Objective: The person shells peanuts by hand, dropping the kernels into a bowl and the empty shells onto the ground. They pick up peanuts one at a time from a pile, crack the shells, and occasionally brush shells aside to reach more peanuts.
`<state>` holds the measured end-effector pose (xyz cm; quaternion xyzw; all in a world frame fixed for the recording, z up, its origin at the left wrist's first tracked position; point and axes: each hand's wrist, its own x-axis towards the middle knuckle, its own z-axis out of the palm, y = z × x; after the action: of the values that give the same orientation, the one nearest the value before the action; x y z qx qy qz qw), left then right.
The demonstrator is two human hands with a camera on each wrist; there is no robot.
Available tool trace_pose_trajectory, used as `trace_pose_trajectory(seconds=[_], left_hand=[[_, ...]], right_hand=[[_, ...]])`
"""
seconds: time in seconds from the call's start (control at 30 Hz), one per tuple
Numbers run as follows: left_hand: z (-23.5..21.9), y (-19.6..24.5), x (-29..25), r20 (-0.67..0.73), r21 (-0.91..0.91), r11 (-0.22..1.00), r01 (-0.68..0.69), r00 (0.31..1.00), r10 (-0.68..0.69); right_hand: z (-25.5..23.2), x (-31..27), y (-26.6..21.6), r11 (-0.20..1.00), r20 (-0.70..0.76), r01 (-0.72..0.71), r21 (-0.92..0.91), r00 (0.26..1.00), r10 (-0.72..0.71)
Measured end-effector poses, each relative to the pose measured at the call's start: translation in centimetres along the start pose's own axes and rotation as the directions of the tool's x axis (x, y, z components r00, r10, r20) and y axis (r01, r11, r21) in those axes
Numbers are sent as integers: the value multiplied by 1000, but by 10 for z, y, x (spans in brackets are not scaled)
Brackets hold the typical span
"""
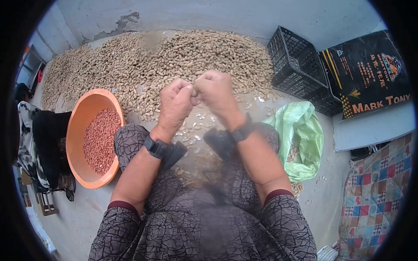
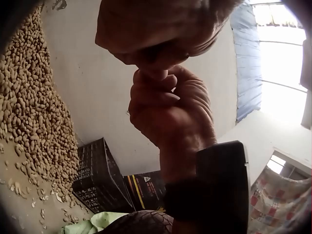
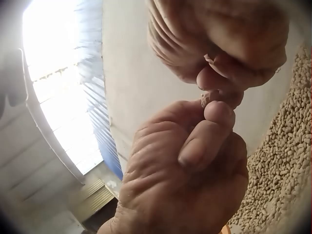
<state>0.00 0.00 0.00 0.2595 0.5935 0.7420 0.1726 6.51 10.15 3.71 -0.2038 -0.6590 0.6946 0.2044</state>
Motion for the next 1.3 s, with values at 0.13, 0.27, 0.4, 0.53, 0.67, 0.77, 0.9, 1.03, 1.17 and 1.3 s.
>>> trace_pose_trajectory(seconds=[0.13,0.27,0.4,0.53,0.67,0.77,0.9,1.03,1.17,1.3], left_hand=[[-5,8,2,44,-168,962,217,976,-212],[-5,5,1,122,-390,880,272,962,-243],[-11,2,5,132,-542,802,249,968,-212],[-12,9,7,152,-635,730,253,967,-203],[-15,14,8,162,-630,737,243,970,-181],[-17,8,9,154,-570,795,207,978,-144],[-10,8,7,72,-391,910,136,991,-117],[-10,11,7,27,-224,973,48,999,-43],[-7,7,7,21,-150,986,-69,997,73],[-10,11,6,74,-82,991,-102,991,108]], right_hand=[[4,2,3,996,-26,38,75,999,-36],[3,4,8,985,-40,-4,173,999,11],[-3,7,12,872,4,-130,471,989,145],[-7,6,4,925,91,-131,357,990,105],[-10,5,-6,962,181,-125,241,980,82],[-8,3,-6,993,175,-80,83,982,65],[-7,3,-2,992,176,-69,106,983,50],[-7,2,-5,994,190,-67,82,980,50],[-11,3,-5,997,236,-51,53,971,37],[-13,3,-8,993,248,-79,87,967,55]])
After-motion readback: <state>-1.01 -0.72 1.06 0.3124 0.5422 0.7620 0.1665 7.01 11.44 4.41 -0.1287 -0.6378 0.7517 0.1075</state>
